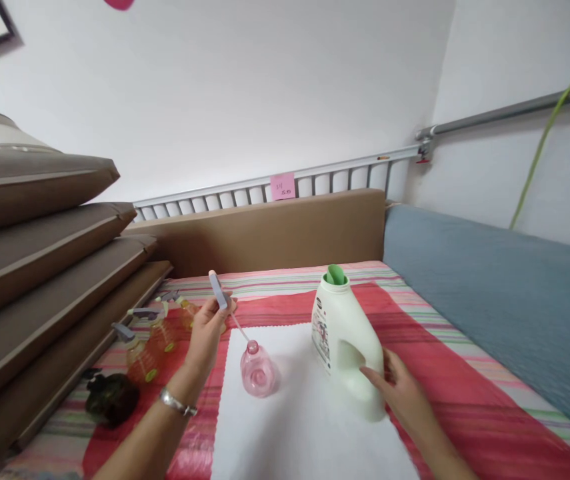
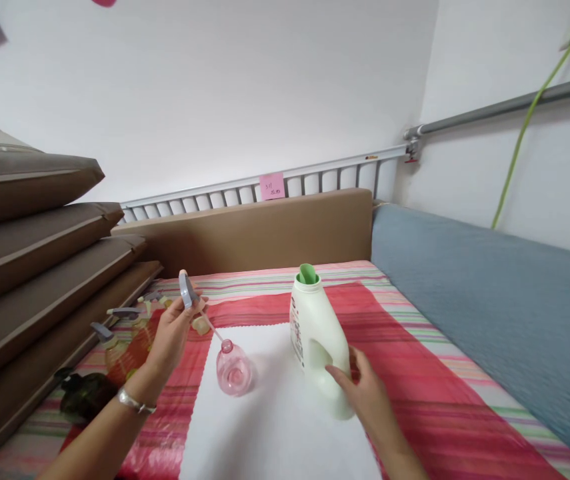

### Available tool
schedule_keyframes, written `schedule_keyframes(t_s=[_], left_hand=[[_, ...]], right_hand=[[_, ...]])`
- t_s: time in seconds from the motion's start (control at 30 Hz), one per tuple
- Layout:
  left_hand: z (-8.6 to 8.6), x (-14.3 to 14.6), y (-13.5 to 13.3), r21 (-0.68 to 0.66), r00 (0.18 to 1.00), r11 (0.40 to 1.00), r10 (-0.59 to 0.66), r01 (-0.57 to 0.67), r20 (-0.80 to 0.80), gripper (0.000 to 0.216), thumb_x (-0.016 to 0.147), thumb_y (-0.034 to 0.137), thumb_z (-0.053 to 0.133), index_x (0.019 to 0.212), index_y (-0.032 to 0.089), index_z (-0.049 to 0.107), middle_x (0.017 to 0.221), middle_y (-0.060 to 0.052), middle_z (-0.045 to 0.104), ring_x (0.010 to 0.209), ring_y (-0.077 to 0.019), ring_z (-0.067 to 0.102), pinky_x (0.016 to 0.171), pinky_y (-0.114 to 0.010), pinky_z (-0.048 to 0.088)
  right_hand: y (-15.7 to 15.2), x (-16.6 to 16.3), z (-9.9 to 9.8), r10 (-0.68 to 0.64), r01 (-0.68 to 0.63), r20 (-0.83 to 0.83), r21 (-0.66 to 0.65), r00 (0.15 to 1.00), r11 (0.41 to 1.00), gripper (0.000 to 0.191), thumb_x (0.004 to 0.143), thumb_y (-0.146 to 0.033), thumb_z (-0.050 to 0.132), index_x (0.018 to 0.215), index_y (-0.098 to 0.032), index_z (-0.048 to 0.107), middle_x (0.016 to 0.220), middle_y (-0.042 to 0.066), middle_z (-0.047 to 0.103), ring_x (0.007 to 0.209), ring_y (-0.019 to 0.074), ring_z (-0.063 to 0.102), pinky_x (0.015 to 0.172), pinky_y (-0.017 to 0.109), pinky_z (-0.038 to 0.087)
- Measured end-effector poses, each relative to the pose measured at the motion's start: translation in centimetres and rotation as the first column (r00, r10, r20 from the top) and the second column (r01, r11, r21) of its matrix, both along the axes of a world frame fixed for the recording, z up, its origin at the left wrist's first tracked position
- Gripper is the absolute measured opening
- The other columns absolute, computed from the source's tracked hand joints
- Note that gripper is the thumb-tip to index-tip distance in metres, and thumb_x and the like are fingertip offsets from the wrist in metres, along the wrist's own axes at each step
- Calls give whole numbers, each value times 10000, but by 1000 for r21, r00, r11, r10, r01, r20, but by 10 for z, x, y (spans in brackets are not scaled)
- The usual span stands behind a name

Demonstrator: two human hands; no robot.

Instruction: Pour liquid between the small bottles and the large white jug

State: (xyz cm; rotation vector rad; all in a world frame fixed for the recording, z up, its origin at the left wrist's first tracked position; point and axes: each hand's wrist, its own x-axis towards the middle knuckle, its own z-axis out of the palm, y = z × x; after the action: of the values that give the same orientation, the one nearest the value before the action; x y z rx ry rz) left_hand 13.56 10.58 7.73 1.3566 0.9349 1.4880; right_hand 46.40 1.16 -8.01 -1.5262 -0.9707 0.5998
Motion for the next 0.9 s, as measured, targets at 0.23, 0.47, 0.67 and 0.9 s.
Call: schedule_keyframes(t_s=[0.23,0.47,0.67,0.9], left_hand=[[-1,2,5,17,1000,1000,5,-6,29,301,708,367,738,932,178,670,968,-64,686,954,-221,614,829,-304,450],[-4,-1,9,23,999,1000,-20,21,-45,290,741,363,714,979,201,677,917,-37,680,897,-192,605,816,-288,436],[-51,8,10,-56,990,996,-71,65,-120,248,740,351,708,933,196,696,906,-45,670,889,-206,587,825,-306,439],[-106,11,6,-139,979,983,-139,118,-147,288,721,363,705,939,176,684,966,-101,692,841,-229,629,791,-350,479]], right_hand=[[-2,-3,0,40,-40,-3,-26,999,999,571,680,-527,659,1137,-213,522,1122,102,665,985,302,632,803,383,507],[-4,-3,4,38,-36,42,-37,998,999,555,695,-511,661,1141,-206,534,1106,91,675,968,292,637,787,364,510],[-8,0,3,26,-26,3,23,1000,999,580,699,-497,659,1175,-197,519,1188,131,632,1005,291,623,845,395,500],[-20,0,4,-38,39,-22,47,999,998,597,687,-527,642,1155,-178,516,1173,161,632,1079,305,587,925,442,460]])
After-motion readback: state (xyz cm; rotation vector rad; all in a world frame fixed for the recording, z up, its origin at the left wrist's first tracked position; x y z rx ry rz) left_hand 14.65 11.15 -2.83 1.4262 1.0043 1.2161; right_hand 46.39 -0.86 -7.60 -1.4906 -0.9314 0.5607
